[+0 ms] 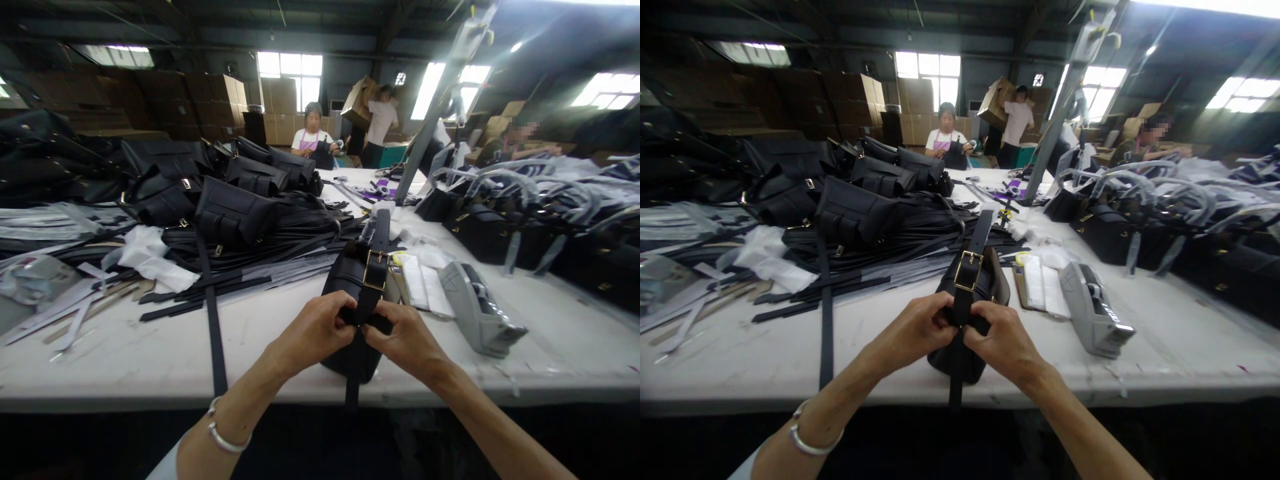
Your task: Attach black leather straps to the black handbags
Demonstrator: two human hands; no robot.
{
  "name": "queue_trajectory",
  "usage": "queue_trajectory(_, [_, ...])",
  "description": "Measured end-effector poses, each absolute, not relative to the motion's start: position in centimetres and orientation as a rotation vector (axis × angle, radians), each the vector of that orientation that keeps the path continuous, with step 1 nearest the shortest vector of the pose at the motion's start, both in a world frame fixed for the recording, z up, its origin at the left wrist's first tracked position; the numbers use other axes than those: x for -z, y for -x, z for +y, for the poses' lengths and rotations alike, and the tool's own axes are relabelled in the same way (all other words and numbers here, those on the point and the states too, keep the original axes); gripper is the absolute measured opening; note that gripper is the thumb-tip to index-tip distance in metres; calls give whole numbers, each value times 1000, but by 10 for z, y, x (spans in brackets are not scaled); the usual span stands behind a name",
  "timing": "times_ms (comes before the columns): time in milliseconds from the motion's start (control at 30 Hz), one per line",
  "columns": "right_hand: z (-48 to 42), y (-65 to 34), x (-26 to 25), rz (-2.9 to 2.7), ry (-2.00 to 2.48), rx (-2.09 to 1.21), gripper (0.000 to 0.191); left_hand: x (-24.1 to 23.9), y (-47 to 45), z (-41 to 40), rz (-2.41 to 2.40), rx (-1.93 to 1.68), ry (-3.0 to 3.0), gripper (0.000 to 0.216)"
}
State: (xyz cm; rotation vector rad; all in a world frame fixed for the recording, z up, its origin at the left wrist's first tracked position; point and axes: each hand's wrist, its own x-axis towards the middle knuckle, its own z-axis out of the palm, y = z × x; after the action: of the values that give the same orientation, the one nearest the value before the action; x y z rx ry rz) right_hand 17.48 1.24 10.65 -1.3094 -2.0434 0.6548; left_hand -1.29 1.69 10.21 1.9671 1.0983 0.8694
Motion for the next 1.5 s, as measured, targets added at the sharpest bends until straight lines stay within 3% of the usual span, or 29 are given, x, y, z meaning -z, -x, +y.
queue_trajectory(267, [11,-181,-109,-2026,1238,-830,17,-102,7,15,1149,-911,-2008,25])
queue_trajectory(567, [5,-177,-100,-2002,1295,-630,22,-112,17,17,1065,-751,-1932,11])
queue_trajectory(700, [8,-185,-116,-1884,1112,-981,19,-118,15,17,1122,-714,-1952,10])
queue_trajectory(833, [14,-185,-134,-1653,912,-1328,41,-119,7,14,1090,-786,-2049,16])
queue_trajectory(1100, [42,-150,-124,-1401,1070,-1079,28,-106,-2,14,1203,-903,-2140,14])
queue_trajectory(1300, [52,-156,-131,-1188,781,-1403,40,-98,-4,13,1187,-926,-2116,14])
queue_trajectory(1367, [54,-155,-133,-1228,794,-1293,34,-95,-6,13,1191,-932,-2131,16])
queue_trajectory(1500, [62,-146,-126,-1425,1000,-770,19,-94,-8,17,1187,-965,-2145,18])
